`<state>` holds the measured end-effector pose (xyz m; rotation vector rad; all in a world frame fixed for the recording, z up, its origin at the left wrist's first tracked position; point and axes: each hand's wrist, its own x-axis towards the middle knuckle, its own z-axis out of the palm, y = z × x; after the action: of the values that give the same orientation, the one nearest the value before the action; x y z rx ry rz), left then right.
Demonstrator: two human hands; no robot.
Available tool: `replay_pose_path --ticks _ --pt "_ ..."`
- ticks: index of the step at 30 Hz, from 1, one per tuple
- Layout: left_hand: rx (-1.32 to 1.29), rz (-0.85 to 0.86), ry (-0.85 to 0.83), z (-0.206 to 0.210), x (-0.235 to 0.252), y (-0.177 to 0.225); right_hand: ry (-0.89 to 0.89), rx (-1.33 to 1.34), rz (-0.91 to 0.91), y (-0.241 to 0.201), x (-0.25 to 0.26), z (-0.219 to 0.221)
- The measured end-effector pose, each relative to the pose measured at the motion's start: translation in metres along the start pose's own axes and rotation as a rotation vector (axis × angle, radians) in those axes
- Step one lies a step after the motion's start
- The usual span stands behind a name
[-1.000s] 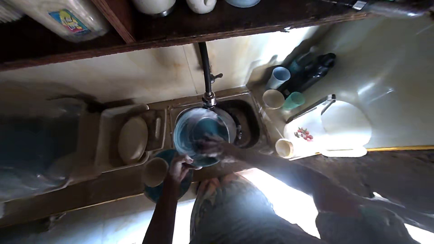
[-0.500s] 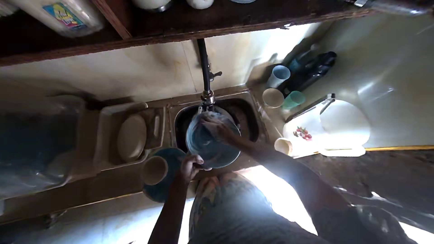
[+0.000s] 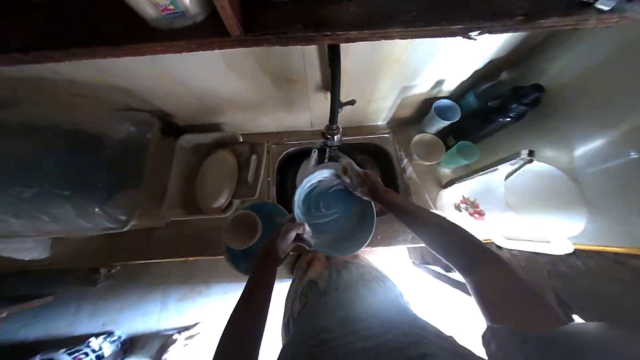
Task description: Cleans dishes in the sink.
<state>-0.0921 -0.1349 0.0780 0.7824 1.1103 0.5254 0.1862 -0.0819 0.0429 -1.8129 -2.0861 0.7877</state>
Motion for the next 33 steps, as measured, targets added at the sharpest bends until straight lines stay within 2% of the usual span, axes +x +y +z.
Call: replay_pose_path --ticks 2,4,5,7,10,11,14,16,18,20,22,23,25,27,29,30,33 --pt "0.205 0.075 0.099 -0.009 -0.008 -0.003 -0.108 -0.029 0.114 0.003 0.007 -0.008" --pt "0.494 0.259 0.332 -0.039 -0.008 -0.029 -0.134 -0.07 0.161 0.011 0.012 -0.009" --pt "0.669 0.285 0.475 -0.055 -0.007 -0.041 -0.147 -0.088 0.188 0.009 0.014 -0.01" --pt "1.031 0.08 0.665 -0.079 -0.006 -0.057 -0.195 -0.104 0.238 -0.005 0.013 -0.008" --pt "1.342 -0.286 0.645 -0.103 0.003 -0.075 -0.27 -0.097 0.175 -0.031 0.018 0.016" --pt "1.353 -0.319 0.624 -0.109 0.001 -0.078 -0.305 -0.076 0.173 -0.043 0.021 0.024" --pt "1.291 -0.177 0.672 -0.109 -0.023 -0.065 -0.456 -0.061 0.188 -0.087 0.029 0.037" --pt "1.293 -0.068 0.706 -0.106 -0.039 -0.055 -0.471 0.004 0.164 -0.106 0.031 0.054" --pt "1.328 -0.052 0.68 -0.103 -0.043 -0.053 -0.449 0.152 0.122 -0.113 0.031 0.078" --pt "1.366 -0.124 0.636 -0.103 -0.034 -0.059 -0.428 0.27 0.12 -0.113 0.036 0.104" --pt "1.391 -0.199 0.59 -0.103 -0.024 -0.069 -0.353 0.415 0.152 -0.111 0.032 0.114" --pt "1.382 -0.183 0.593 -0.101 -0.02 -0.071 -0.333 0.483 0.201 -0.107 0.029 0.112" --pt "1.348 0.002 0.641 -0.091 -0.013 -0.068 -0.304 0.595 0.317 -0.086 0.021 0.107" --pt "1.296 0.271 0.618 -0.073 0.003 -0.059 -0.303 0.61 0.368 -0.051 0.007 0.101" --pt "1.285 0.442 0.445 -0.052 0.031 -0.048 -0.257 0.574 0.393 -0.021 -0.013 0.09" --pt "1.329 0.408 0.325 -0.038 0.047 -0.038 -0.218 0.576 0.419 -0.01 -0.024 0.085" --pt "1.573 0.101 -0.032 -0.004 0.106 -0.016 -0.056 0.603 0.515 0.02 -0.058 0.086"
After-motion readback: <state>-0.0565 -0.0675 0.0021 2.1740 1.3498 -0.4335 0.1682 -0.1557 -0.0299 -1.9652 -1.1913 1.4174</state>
